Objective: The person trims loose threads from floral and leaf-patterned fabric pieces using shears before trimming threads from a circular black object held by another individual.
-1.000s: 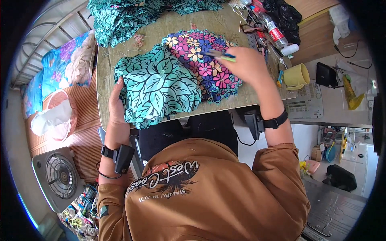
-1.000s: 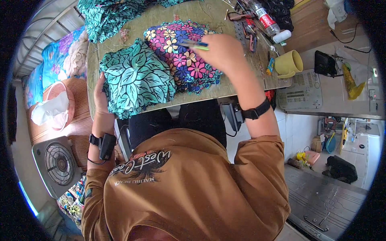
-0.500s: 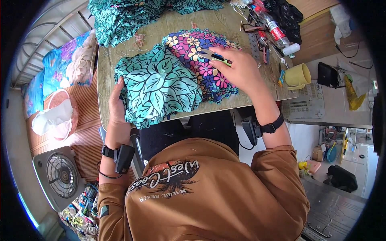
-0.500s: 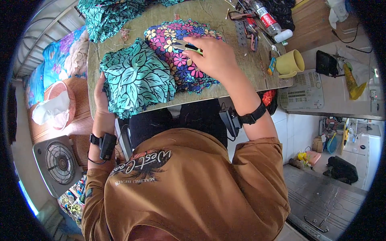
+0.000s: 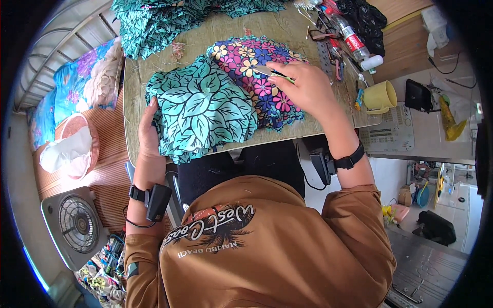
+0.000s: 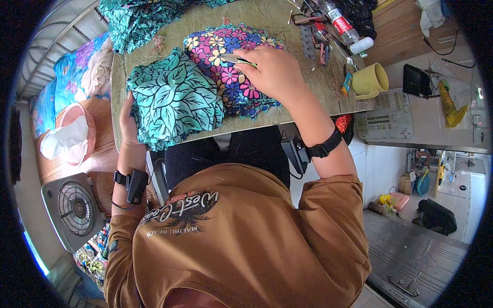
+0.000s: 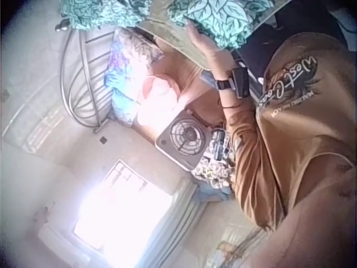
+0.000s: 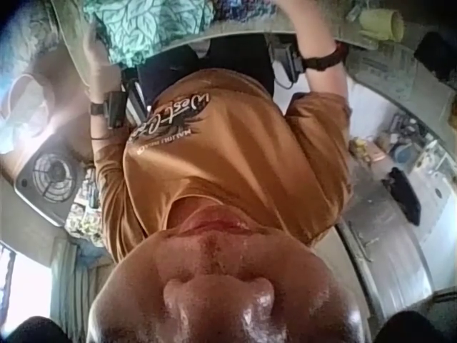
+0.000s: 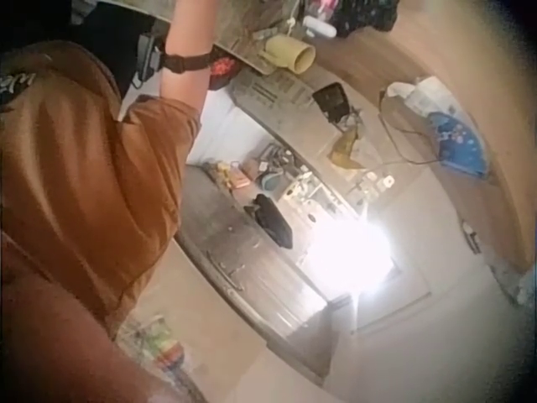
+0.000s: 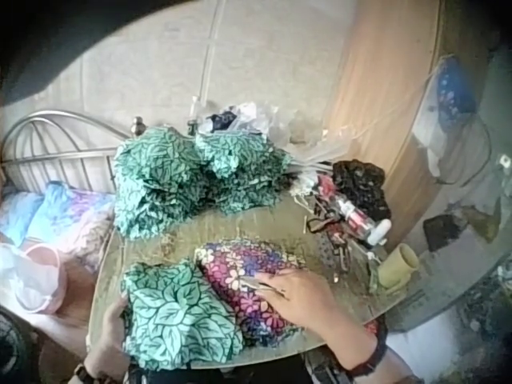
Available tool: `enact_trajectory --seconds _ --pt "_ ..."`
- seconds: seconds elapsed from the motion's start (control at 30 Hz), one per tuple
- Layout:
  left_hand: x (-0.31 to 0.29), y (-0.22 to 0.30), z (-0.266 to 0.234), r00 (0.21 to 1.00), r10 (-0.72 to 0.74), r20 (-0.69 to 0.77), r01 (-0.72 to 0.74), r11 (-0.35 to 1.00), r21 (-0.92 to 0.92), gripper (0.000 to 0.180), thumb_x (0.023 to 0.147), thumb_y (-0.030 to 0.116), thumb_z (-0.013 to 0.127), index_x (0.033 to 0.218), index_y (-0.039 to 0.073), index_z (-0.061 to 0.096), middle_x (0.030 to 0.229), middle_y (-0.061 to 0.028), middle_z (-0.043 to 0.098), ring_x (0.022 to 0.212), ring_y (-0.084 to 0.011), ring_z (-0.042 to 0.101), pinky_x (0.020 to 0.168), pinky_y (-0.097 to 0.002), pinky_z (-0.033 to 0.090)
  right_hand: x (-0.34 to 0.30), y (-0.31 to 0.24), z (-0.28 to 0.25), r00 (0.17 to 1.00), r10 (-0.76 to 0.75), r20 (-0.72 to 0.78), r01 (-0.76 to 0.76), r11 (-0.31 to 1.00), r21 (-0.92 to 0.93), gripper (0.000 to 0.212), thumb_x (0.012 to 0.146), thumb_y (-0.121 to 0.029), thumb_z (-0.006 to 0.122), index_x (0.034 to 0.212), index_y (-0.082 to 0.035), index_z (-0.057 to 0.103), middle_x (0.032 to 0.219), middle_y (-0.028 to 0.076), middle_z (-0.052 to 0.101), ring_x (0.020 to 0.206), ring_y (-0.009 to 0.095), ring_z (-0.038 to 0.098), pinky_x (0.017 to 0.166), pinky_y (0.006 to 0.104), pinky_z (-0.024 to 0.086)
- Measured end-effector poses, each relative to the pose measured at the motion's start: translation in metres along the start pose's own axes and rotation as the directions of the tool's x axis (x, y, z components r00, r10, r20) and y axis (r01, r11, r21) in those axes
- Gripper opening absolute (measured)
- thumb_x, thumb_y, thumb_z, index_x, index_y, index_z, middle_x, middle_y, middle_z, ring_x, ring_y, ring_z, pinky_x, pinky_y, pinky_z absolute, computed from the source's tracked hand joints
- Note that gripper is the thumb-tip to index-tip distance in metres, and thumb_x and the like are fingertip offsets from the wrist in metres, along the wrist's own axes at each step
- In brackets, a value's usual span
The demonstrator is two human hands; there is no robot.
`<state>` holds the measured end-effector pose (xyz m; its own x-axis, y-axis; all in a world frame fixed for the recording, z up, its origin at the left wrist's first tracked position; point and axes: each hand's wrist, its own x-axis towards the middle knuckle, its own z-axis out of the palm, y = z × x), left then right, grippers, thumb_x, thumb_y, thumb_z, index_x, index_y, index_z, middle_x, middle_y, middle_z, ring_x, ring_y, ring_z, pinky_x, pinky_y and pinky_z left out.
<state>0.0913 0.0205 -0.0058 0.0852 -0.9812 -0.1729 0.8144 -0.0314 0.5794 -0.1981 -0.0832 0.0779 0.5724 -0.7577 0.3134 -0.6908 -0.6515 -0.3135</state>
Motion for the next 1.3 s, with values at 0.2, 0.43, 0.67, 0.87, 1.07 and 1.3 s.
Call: enact_trajectory --seconds 0.2,0.43,0.67,0.87,1.07,1.3 --pt "0.001 0.0 -0.002 1.0 0.001 0.024 -0.001 1.0 -0.021 0.035 0.09 0.025 0.046 0.117 0.001 0.05 0.11 -0.0117 0.059 0.096 -0.0244 0.059 0.086 -0.0364 0.047 0.002 0.003 0.001 0.998 -0.062 -0.006 0.062 0.997 -0.051 0.029 0.08 -0.029 0.06 0.106 -0.016 0.064 0.08 0.011 0.062 0.076 0.029 0.059 0.065 0.0373 0.046" --pt "0.0 0.0 0.0 0.999 0.011 0.048 -0.01 1.0 -0.024 0.034 0.091 0.024 0.046 0.116 0.002 0.051 0.11 -0.0116 0.059 0.096 -0.0241 0.059 0.086 -0.0362 0.047 0.006 -0.004 -0.008 0.997 -0.019 0.071 0.027 0.993 -0.115 0.028 0.08 -0.033 0.059 0.102 -0.017 0.066 0.085 0.008 0.065 0.079 0.028 0.061 0.068 0.0378 0.049" --pt "-0.001 0.001 0.004 1.0 0.014 0.016 -0.014 1.0 -0.002 0.035 0.09 0.024 0.046 0.116 0.002 0.051 0.109 -0.0114 0.059 0.095 -0.0239 0.06 0.086 -0.0361 0.047 0.009 -0.004 -0.012 0.996 -0.05 0.079 0.061 0.988 -0.14 0.028 0.08 -0.032 0.06 0.102 -0.016 0.066 0.082 0.01 0.062 0.077 0.028 0.06 0.066 0.0379 0.047" --pt "-0.001 0.0 0.004 1.0 -0.002 0.01 0.002 1.0 -0.008 0.035 0.09 0.025 0.046 0.116 0.002 0.051 0.109 -0.0116 0.059 0.095 -0.0239 0.06 0.086 -0.0358 0.047 0.015 -0.01 -0.016 0.992 -0.042 0.118 0.066 0.976 -0.206 0.028 0.08 -0.03 0.06 0.103 -0.016 0.066 0.081 0.011 0.062 0.077 0.029 0.06 0.066 0.0378 0.047" --pt "0.0 -0.001 0.0 0.999 0.026 0.023 -0.027 0.999 0.025 0.043 0.088 0.027 0.048 0.122 -0.001 0.045 0.116 -0.0149 0.055 0.103 -0.0262 0.056 0.091 -0.0371 0.044 0.027 -0.024 -0.024 0.975 -0.022 0.222 0.093 0.944 -0.317 0.024 0.079 -0.027 0.061 0.099 -0.016 0.068 0.083 0.011 0.064 0.078 0.029 0.061 0.068 0.0393 0.048" --pt "0.001 -0.001 0.002 0.999 0.006 0.039 -0.006 1.0 -0.008 0.043 0.088 0.026 0.047 0.122 -0.001 0.044 0.116 -0.0154 0.055 0.103 -0.0267 0.056 0.092 -0.0375 0.044 0.036 -0.035 -0.029 0.951 0.041 0.307 0.093 0.908 -0.409 0.023 0.077 -0.027 0.062 0.096 -0.015 0.069 0.083 0.011 0.065 0.078 0.029 0.062 0.069 0.0402 0.049"
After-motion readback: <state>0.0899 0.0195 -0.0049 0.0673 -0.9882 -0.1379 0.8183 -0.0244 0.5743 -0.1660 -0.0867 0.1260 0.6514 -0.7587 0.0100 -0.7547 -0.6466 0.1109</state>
